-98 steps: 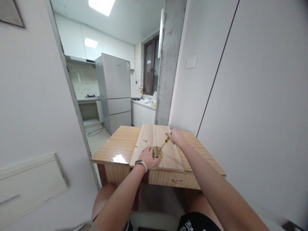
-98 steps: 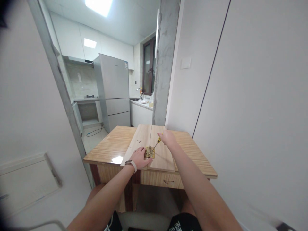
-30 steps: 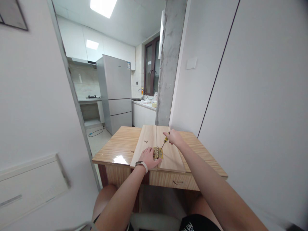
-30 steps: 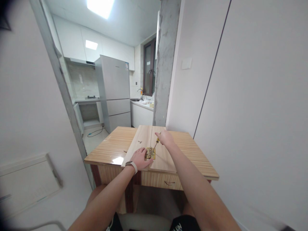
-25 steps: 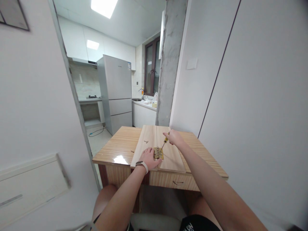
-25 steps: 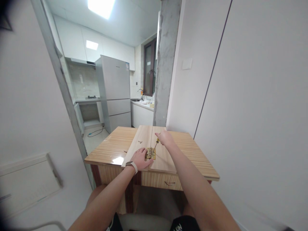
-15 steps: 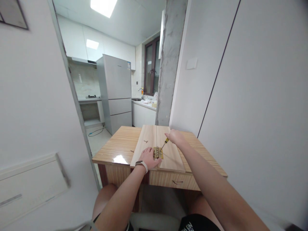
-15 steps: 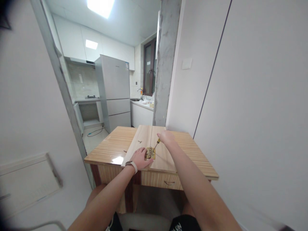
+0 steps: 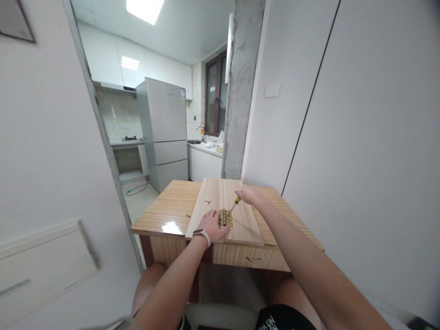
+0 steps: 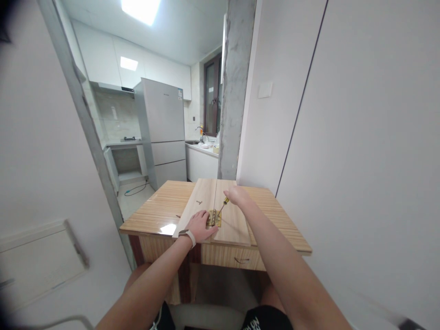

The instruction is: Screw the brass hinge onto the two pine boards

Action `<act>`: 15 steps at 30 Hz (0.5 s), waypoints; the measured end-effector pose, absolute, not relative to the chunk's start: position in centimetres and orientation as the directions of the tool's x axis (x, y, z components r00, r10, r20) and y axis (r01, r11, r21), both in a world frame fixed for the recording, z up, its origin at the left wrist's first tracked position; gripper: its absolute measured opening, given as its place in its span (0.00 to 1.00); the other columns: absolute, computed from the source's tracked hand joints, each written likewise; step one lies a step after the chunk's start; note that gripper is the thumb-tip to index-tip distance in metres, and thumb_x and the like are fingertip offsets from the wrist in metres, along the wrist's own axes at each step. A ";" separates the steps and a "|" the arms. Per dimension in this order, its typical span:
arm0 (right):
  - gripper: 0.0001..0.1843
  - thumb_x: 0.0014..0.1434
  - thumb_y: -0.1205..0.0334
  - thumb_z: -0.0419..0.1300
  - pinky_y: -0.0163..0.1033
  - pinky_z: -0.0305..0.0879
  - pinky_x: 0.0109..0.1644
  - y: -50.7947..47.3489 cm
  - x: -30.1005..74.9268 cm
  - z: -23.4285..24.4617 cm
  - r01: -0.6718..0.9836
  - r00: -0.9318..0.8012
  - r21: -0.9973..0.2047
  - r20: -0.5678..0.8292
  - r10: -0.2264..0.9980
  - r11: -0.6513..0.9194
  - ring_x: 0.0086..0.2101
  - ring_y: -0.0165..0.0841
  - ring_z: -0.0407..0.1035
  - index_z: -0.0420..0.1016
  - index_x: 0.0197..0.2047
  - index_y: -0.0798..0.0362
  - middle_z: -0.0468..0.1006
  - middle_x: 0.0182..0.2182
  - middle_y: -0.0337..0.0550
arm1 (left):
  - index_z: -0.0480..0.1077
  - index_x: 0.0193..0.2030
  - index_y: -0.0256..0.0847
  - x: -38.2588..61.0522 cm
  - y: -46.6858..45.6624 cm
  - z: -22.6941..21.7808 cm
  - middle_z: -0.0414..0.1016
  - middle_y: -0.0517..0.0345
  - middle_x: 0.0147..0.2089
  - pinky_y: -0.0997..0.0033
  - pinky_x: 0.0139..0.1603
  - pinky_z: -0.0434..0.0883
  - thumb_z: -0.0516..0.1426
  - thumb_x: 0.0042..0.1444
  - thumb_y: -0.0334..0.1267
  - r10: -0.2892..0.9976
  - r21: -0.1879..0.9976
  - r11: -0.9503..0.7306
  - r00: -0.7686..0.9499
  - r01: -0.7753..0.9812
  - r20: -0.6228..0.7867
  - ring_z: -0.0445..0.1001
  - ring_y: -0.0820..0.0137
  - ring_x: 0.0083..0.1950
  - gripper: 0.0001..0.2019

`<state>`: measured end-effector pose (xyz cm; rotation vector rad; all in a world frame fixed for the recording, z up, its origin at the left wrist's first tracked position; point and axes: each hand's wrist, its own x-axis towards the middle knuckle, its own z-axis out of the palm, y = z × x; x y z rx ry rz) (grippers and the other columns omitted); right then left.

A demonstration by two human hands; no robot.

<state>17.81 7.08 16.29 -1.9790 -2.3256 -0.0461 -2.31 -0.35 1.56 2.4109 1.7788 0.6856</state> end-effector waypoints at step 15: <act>0.26 0.72 0.46 0.54 0.38 0.65 0.48 6.7 17.0 16.5 0.972 -0.235 -0.009 0.061 0.970 0.235 0.51 0.45 0.76 0.79 0.53 0.62 0.81 0.51 0.63 | 0.71 0.60 0.41 -3.3 2.0 0.3 0.72 0.44 0.61 0.60 0.67 0.62 0.55 0.63 0.56 0.905 0.428 -0.382 0.238 0.819 0.352 0.68 0.56 0.64 0.26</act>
